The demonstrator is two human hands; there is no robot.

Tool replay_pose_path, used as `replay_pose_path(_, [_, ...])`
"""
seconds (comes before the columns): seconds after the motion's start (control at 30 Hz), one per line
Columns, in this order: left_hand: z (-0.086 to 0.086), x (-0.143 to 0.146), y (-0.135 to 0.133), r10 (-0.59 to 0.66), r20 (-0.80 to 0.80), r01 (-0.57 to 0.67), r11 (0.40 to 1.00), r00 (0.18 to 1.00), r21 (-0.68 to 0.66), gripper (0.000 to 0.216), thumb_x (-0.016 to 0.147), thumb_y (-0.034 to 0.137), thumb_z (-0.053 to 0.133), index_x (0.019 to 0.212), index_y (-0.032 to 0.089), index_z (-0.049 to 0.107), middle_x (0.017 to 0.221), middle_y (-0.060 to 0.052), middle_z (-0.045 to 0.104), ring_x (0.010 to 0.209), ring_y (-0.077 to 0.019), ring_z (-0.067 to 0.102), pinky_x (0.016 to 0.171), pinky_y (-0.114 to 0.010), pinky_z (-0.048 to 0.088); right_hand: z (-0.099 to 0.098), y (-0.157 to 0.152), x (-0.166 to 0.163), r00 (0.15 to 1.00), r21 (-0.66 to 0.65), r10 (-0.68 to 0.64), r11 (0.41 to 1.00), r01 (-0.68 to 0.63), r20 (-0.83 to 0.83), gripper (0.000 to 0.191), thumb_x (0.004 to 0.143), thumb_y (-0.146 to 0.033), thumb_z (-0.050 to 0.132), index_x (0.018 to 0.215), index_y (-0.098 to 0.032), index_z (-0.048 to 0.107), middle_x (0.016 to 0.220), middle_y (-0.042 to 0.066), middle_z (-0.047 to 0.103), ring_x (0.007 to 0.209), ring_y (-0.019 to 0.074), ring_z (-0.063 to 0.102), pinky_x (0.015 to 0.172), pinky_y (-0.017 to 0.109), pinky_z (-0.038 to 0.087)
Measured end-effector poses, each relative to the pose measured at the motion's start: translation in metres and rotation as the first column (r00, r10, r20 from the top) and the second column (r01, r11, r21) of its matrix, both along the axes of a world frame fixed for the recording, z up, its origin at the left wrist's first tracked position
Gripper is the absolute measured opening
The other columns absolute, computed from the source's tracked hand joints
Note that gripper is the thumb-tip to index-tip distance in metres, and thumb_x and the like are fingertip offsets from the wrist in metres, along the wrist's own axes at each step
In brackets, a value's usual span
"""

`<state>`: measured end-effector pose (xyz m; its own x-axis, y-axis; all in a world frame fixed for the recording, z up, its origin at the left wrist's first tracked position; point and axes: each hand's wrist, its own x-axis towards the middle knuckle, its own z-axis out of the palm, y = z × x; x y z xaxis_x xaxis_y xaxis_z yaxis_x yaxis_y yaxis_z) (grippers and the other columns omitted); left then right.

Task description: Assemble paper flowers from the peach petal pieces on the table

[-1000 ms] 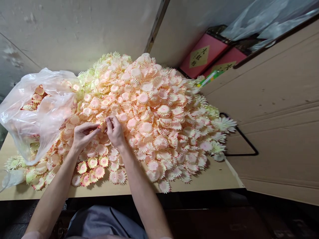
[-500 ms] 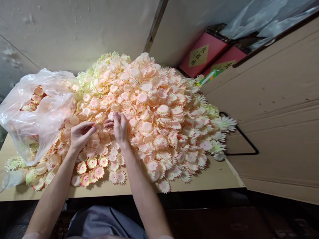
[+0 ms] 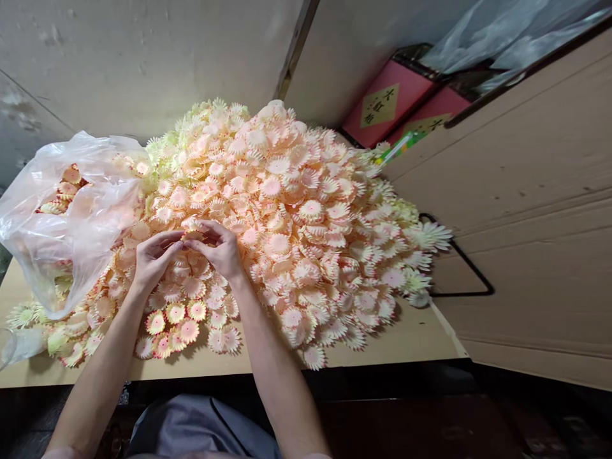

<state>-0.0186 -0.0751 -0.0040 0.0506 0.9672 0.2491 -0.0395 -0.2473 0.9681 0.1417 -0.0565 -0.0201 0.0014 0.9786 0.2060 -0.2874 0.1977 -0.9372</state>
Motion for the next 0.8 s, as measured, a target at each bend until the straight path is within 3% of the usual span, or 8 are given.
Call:
replay_pose_path(0.17, [0.002, -0.0026, 0.0004, -0.012, -0.065, 0.016, 0.998, 0.998, 0.063, 0.019, 0.08, 0.03, 0.074, 0.095, 0.017, 0.078, 0.096, -0.009, 0.073, 0.089, -0.0185, 0.069, 0.078, -0.026, 0.057, -0.0006, -0.0037, 0.0005, 0.997, 0.044, -0.002, 0.999, -0.001, 0.071, 0.02, 0.071, -0.036, 0.081, 0.078, -0.019, 0.073, 0.078, 0.001, 0.074, 0.071, 0.0157, 0.068, 0.073, 0.03, 0.059])
replay_pose_path(0.4, [0.0019, 0.0008, -0.0003, -0.02, -0.023, 0.02, 1.0, 1.0, 0.008, 0.022, 0.08, 0.03, 0.075, 0.097, 0.017, 0.077, 0.096, -0.008, 0.075, 0.085, -0.0167, 0.07, 0.079, -0.027, 0.057, -0.001, -0.0061, 0.0045, 0.967, 0.095, -0.066, 0.994, 0.044, 0.247, 0.023, 0.08, -0.039, 0.072, 0.075, -0.016, 0.073, 0.067, 0.001, 0.068, 0.06, 0.0131, 0.062, 0.057, 0.025, 0.052])
replay_pose_path(0.6, [0.0027, 0.0034, -0.0001, -0.015, 0.005, 0.015, 0.999, 1.0, -0.045, 0.025, 0.077, 0.031, 0.078, 0.097, 0.016, 0.075, 0.094, -0.007, 0.075, 0.083, -0.016, 0.071, 0.08, -0.027, 0.058, -0.0016, -0.0083, 0.0038, 0.961, 0.065, 0.033, 0.997, -0.052, 0.275, 0.025, 0.084, -0.043, 0.068, 0.087, -0.019, 0.073, 0.073, 0.002, 0.072, 0.061, 0.0149, 0.066, 0.059, 0.027, 0.057])
replay_pose_path(0.67, [0.0016, 0.0035, -0.0001, -0.009, 0.005, 0.01, 0.999, 1.0, -0.045, 0.023, 0.076, 0.031, 0.078, 0.093, 0.016, 0.075, 0.091, -0.006, 0.075, 0.081, -0.0151, 0.07, 0.079, -0.027, 0.057, -0.0019, -0.0088, 0.003, 0.957, 0.077, 0.043, 0.995, -0.068, 0.286, 0.027, 0.084, -0.041, 0.068, 0.1, -0.02, 0.07, 0.079, 0.002, 0.073, 0.066, 0.0153, 0.068, 0.062, 0.027, 0.058])
replay_pose_path(0.8, [0.0017, 0.0036, -0.0005, 0.029, 0.0, -0.029, 0.999, 1.0, -0.033, 0.021, 0.076, 0.032, 0.078, 0.087, 0.015, 0.071, 0.085, -0.004, 0.072, 0.075, -0.0128, 0.068, 0.074, -0.024, 0.056, -0.0004, -0.0073, 0.0031, 0.927, 0.195, -0.106, 0.98, 0.036, 0.361, 0.053, 0.08, -0.038, 0.074, 0.128, -0.027, 0.054, 0.108, 0.006, 0.07, 0.083, 0.0163, 0.068, 0.066, 0.027, 0.058])
